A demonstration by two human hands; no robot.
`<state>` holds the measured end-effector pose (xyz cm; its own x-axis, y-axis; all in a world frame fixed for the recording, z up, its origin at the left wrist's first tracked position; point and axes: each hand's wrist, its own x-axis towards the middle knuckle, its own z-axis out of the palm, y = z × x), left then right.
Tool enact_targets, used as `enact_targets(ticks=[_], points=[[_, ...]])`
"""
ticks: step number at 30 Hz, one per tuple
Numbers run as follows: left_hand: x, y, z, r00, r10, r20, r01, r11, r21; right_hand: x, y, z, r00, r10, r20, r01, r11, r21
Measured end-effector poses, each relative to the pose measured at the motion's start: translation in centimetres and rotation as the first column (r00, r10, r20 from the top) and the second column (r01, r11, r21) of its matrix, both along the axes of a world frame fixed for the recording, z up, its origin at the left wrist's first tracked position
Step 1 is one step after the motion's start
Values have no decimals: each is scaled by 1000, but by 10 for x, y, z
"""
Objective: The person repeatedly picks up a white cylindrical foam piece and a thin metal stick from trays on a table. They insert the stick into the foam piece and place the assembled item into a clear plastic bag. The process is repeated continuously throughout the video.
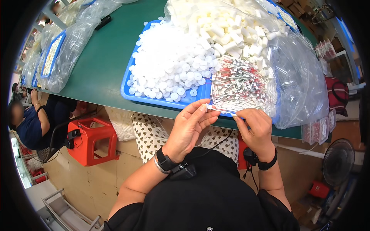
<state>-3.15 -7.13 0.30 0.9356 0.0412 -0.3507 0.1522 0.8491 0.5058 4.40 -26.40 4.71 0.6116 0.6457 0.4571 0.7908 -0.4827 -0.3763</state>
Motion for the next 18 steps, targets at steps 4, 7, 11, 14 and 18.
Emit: enact_targets(ticks=[4, 7, 11, 14, 18], points=[[-1, 1, -3, 1000, 9, 7, -10, 1000, 20, 0, 3, -1, 999, -26, -33, 26, 1000, 13], [-1, 2, -3, 1000, 18, 5, -18, 1000, 23, -1, 4, -3, 996, -36, -77, 39, 999, 29], [-2, 3, -4, 1000, 3, 12, -4, 999, 38, 4, 8, -6, 999, 48, 11, -48, 995, 84], [-3, 1, -5, 998, -44, 38, 42, 998, 57, 3, 14, -5, 995, 104, -2, -103, 991, 85], [-4, -3, -4, 988, -111, 109, 97, 987, 127, -3, 21, -9, 807, 51, -588, 56, 985, 162]])
